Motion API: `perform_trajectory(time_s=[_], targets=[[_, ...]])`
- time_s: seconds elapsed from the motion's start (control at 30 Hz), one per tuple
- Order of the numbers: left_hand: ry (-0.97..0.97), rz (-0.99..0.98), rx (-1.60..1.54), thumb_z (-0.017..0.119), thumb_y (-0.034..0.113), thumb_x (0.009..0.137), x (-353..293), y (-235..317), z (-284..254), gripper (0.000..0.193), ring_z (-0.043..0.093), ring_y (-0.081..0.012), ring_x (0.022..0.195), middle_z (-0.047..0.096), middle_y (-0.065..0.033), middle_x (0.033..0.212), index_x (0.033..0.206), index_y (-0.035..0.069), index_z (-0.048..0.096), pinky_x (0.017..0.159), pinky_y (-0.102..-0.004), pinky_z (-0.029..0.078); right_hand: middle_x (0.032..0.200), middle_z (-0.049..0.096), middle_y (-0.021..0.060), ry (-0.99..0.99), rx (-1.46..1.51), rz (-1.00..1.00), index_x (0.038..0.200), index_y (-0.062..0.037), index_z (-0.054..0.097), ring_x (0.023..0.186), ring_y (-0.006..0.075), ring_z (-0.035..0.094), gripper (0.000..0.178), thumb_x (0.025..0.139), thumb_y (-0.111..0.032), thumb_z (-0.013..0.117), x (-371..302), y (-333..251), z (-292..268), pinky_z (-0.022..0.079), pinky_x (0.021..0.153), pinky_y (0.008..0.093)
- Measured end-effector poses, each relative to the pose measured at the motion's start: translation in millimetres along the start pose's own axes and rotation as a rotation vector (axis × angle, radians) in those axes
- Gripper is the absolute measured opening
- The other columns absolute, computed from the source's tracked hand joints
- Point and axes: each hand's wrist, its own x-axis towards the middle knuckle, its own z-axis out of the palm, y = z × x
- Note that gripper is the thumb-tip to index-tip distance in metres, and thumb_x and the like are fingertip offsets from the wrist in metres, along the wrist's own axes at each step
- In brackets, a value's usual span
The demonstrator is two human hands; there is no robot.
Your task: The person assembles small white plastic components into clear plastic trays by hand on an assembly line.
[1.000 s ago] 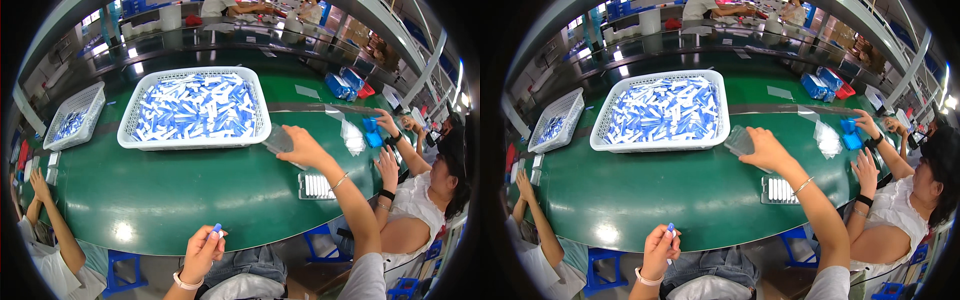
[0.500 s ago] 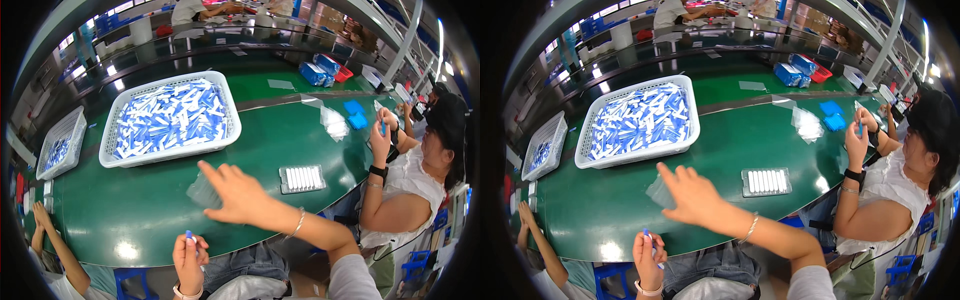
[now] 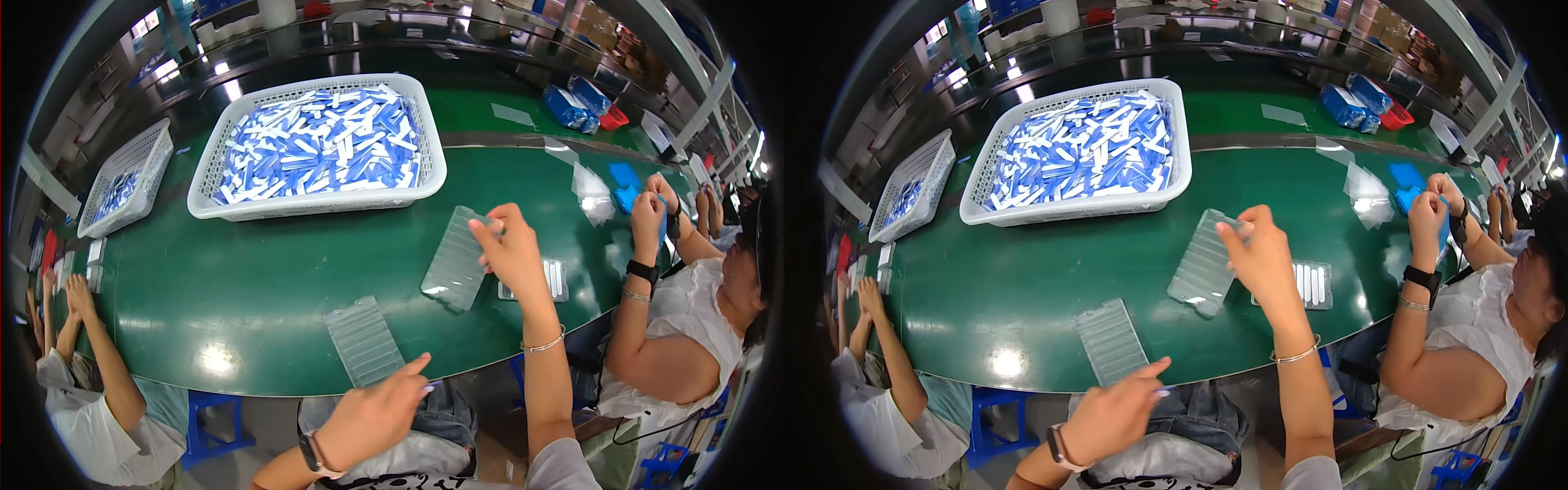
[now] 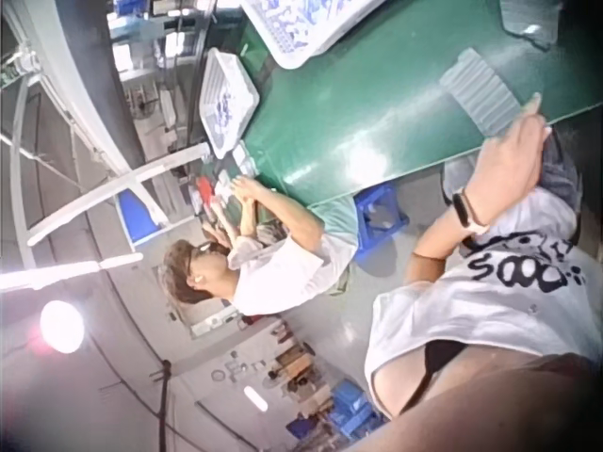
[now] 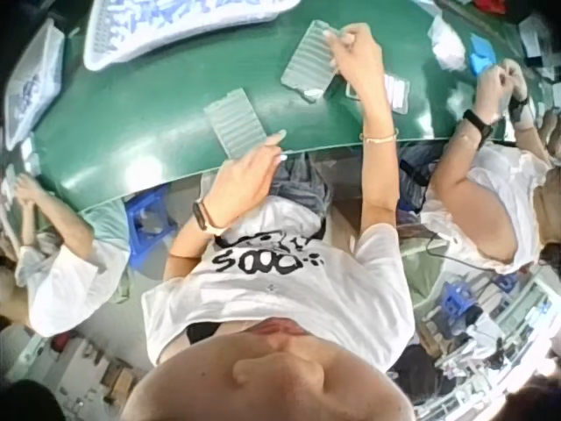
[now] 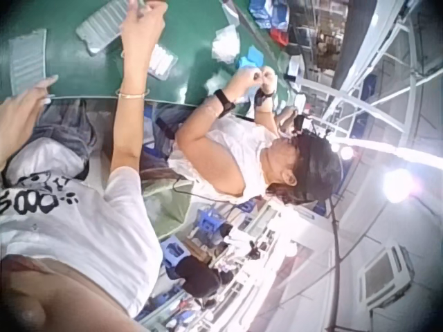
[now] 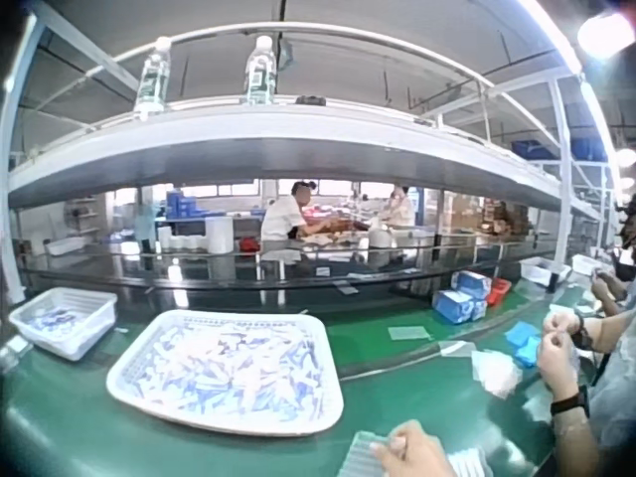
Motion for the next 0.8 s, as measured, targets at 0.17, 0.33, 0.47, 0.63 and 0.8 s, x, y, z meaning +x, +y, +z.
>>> perform_trajectory(time_s=[0.17,0.33,0.47,0.63,0.8], targets=[[-0.108,0.086,0.12,0.062,0.007,0.079,-5.0,-6.3,-7.4,0.013,0.065,-0.0184,0.065,0.065,-0.0031,0.092,0.091,0.006,0.055,0.05,-0.0271,0.051,0.082,0.059,0.0114,0.101,-0.49,-0.386,0.089,0.0003,0.055,0.082,0.0281,0.059,0.032,0.078,-0.024,0.073,-17.5,7.7,14.3,0.046,0.066,0.0411],[-0.258,0.262,0.316,0.061,0.012,0.078,-27.2,-44.8,-44.2,0.011,0.058,-0.0118,0.058,0.062,0.0033,0.084,0.089,0.012,0.058,0.052,-0.0257,0.049,0.08,0.052,0.006,0.163,-0.712,-1.104,0.08,-0.0072,0.057,0.073,0.0201,0.051,0.014,0.074,-0.012,0.068,-49.8,-22.0,32.0,0.037,0.062,0.0309],[-0.417,0.397,0.379,0.064,0.011,0.074,-27.2,-69.1,-83.2,0.01,0.058,-0.014,0.058,0.058,0.0014,0.07,0.081,0.011,0.058,0.049,-0.026,0.046,0.073,0.048,-0.0013,-0.229,-0.469,-1.892,0.073,-0.0133,0.056,0.074,0.0166,0.047,0.011,0.073,-0.024,0.056,-96.1,-34.9,23.0,0.036,0.07,0.031],[-0.113,0.271,0.439,0.057,0.003,0.079,-47.9,-100.8,-88.0,0.01,0.059,-0.0214,0.061,0.061,-0.0054,0.081,0.086,0.009,0.055,0.051,-0.0308,0.047,0.074,0.048,-0.0043,-0.539,-0.272,-2.231,0.069,-0.0157,0.058,0.078,0.0144,0.046,0.007,0.073,-0.02,0.058,-113.2,-35.8,25.6,0.036,0.071,0.0302],[0.351,-0.203,0.461,0.055,0.0,0.083,-28.7,-85.2,-65.4,0.011,0.064,-0.0288,0.07,0.063,-0.0132,0.111,0.093,0.002,0.051,0.054,-0.036,0.05,0.078,0.055,0.0014,-0.615,-0.386,-1.679,0.073,-0.0112,0.061,0.086,0.0205,0.053,0.007,0.072,-0.018,0.06,-64.3,-50.7,26.9,0.043,0.082,0.0376]])
